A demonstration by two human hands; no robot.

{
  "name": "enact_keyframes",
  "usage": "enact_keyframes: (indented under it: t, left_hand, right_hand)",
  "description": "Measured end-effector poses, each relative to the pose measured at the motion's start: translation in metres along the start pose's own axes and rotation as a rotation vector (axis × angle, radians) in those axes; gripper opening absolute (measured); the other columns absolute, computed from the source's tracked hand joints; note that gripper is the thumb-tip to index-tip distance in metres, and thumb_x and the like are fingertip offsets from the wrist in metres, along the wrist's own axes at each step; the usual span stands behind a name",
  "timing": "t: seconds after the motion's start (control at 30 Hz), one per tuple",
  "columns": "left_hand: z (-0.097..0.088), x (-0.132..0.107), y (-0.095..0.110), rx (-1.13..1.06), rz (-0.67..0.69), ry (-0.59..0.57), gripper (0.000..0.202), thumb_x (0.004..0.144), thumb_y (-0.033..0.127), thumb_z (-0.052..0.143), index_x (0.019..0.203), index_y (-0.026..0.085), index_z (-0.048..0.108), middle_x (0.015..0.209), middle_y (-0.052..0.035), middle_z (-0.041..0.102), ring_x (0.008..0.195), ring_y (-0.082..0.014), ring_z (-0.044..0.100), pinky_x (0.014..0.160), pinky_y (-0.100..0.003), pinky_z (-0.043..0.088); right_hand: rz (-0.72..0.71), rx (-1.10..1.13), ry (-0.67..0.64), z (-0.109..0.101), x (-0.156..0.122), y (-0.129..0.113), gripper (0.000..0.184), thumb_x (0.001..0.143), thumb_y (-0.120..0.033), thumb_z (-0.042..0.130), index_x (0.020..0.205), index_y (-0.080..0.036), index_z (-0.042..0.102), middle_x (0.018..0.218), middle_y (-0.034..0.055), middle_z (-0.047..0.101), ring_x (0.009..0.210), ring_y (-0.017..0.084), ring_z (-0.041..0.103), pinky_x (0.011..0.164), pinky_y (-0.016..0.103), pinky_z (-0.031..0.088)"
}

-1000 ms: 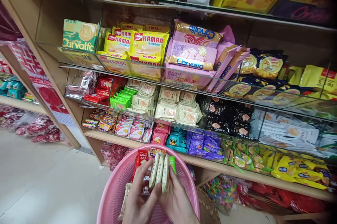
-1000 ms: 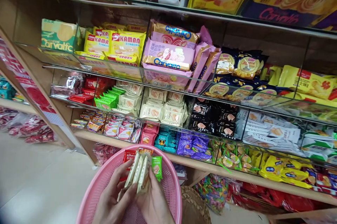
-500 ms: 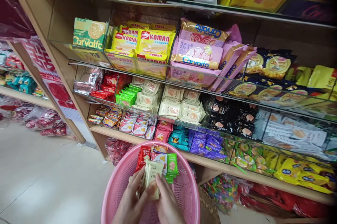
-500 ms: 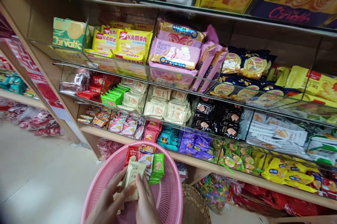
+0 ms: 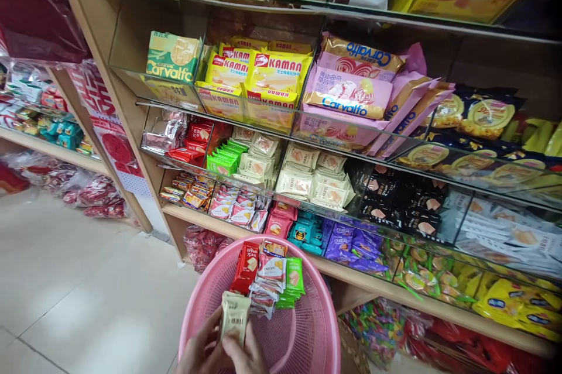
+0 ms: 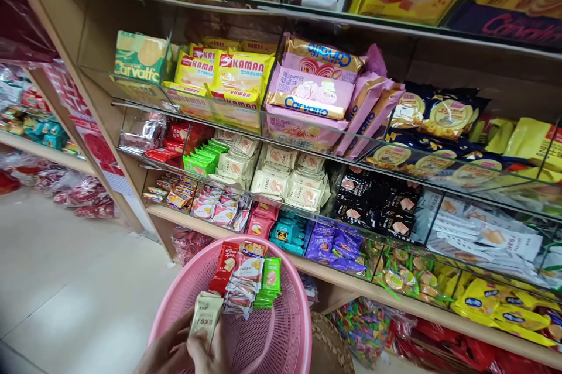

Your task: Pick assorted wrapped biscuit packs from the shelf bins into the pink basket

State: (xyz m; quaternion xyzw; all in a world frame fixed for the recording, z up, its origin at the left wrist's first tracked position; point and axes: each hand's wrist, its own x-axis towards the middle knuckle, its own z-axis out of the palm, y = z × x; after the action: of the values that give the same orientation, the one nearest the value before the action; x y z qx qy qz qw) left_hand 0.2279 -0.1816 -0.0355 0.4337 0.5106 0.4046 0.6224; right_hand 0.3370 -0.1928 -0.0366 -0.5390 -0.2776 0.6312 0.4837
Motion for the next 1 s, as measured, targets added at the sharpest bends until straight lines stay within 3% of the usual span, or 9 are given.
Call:
enact_keyframes:
  t: [0.13,0.3,0.43,0.6,0.8,1.0]
  left_hand:
    - [-0.007,0.014,0.007,0.129,0.09,-0.01,0.055,0.075,0.046,0.061,0.124,0.022,0.054,0.11,-0.0077,0.069,0.104,-0.0258,0.062,0.088,-0.034,0.051]
    - [-0.018,0.025,-0.023,0.32,0.194,0.193,0.051,0.073,0.042,0.061,0.118,0.019,0.06,0.124,-0.0109,0.061,0.118,-0.0298,0.053,0.097,-0.04,0.046]
    - [-0.022,0.027,-0.039,0.445,0.224,0.207,0.051,0.077,0.041,0.055,0.121,0.017,0.057,0.129,-0.0121,0.056,0.121,-0.028,0.05,0.104,-0.041,0.039]
    - [-0.022,0.025,-0.037,0.411,0.124,0.19,0.054,0.076,0.044,0.054,0.123,0.018,0.055,0.128,-0.0102,0.057,0.122,-0.0284,0.049,0.105,-0.042,0.037]
    - [-0.012,0.024,-0.046,0.328,0.143,0.238,0.052,0.074,0.049,0.055,0.118,0.021,0.058,0.124,-0.0083,0.061,0.121,-0.0289,0.05,0.106,-0.042,0.036]
    - [-0.003,0.025,-0.067,0.264,0.139,0.358,0.059,0.082,0.052,0.042,0.128,0.015,0.048,0.139,-0.0117,0.046,0.13,-0.0274,0.038,0.111,-0.042,0.027]
  right_hand:
    - [-0.056,-0.104,0.027,0.008,0.008,-0.004,0.05,0.069,-0.046,0.063,0.113,-0.022,0.059,0.113,0.0077,0.063,0.11,0.026,0.055,0.096,0.037,0.04]
    - [-0.001,-0.171,0.062,0.01,0.012,0.007,0.052,0.068,-0.047,0.063,0.113,-0.021,0.059,0.121,0.0077,0.059,0.118,0.026,0.049,0.1,0.036,0.036]
    - [0.026,-0.176,0.097,0.01,0.011,0.007,0.053,0.067,-0.047,0.064,0.113,-0.022,0.059,0.127,0.0057,0.055,0.125,0.025,0.042,0.105,0.035,0.032]
    - [0.008,-0.116,0.084,0.008,0.007,0.002,0.055,0.067,-0.048,0.066,0.115,-0.023,0.059,0.124,0.0058,0.057,0.121,0.026,0.046,0.103,0.036,0.034]
    - [-0.009,-0.072,0.078,0.003,0.011,0.013,0.059,0.065,-0.051,0.067,0.117,-0.024,0.058,0.123,0.0056,0.059,0.121,0.026,0.046,0.103,0.037,0.034]
    - [0.035,-0.141,0.216,-0.007,0.027,0.03,0.077,0.067,-0.062,0.059,0.125,-0.013,0.051,0.14,0.0144,0.041,0.133,0.027,0.03,0.109,0.038,0.024]
